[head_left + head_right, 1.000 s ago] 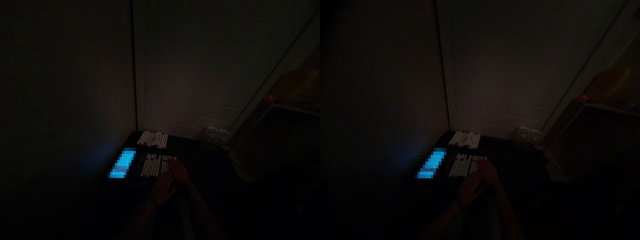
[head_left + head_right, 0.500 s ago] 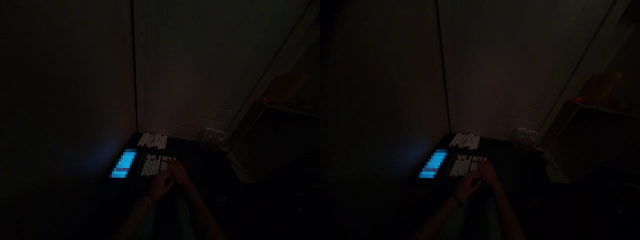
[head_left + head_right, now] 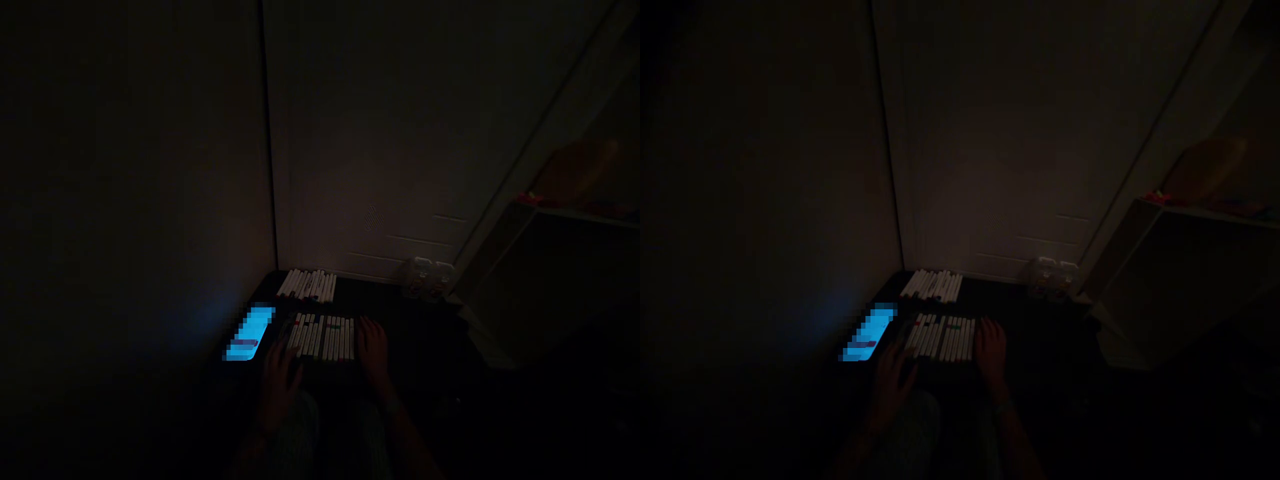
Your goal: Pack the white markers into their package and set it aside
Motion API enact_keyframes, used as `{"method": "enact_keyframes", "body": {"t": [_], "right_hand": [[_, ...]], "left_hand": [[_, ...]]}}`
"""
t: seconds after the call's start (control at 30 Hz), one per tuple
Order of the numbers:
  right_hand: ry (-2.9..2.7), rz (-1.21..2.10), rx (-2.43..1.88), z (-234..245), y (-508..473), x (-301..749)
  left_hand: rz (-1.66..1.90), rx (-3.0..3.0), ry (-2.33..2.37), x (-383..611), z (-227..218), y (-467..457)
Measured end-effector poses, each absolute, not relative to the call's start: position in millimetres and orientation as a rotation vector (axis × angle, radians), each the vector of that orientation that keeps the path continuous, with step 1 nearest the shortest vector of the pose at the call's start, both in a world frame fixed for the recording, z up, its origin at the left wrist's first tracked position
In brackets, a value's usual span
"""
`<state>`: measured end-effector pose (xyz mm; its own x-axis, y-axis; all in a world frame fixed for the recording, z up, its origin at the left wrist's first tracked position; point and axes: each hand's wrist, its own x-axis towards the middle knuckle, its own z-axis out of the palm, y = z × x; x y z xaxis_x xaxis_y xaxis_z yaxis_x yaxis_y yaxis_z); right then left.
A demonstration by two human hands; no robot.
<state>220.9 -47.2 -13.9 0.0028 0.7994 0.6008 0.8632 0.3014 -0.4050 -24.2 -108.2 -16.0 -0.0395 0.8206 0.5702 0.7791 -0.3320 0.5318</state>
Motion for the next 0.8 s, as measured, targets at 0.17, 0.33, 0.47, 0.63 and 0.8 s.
{"method": "enact_keyframes", "body": {"t": [0.17,0.33,0.47,0.63,0.8], "right_hand": [[-1.689,-0.176,-1.606,-36.9,-65.7,221.1],[-1.709,-0.173,-1.612,-43.1,-77.7,215.4],[-1.7,-0.087,-1.651,-46.3,-75.4,217.1],[-1.674,-0.036,-1.642,-51.2,-68.6,218.5],[-1.604,0.195,-1.562,-43.8,-70.6,211.2]], "left_hand": [[1.307,1.959,1.791,-33.2,-21.4,-94.4],[1.331,1.719,1.728,-32.9,-20.5,-73.7],[1.422,1.479,1.672,-33.2,-22.3,-64.8],[1.537,1.26,1.541,-31.6,-17.9,-63.7],[1.623,1.147,1.477,-24.7,-1.9,-65.9]]}}
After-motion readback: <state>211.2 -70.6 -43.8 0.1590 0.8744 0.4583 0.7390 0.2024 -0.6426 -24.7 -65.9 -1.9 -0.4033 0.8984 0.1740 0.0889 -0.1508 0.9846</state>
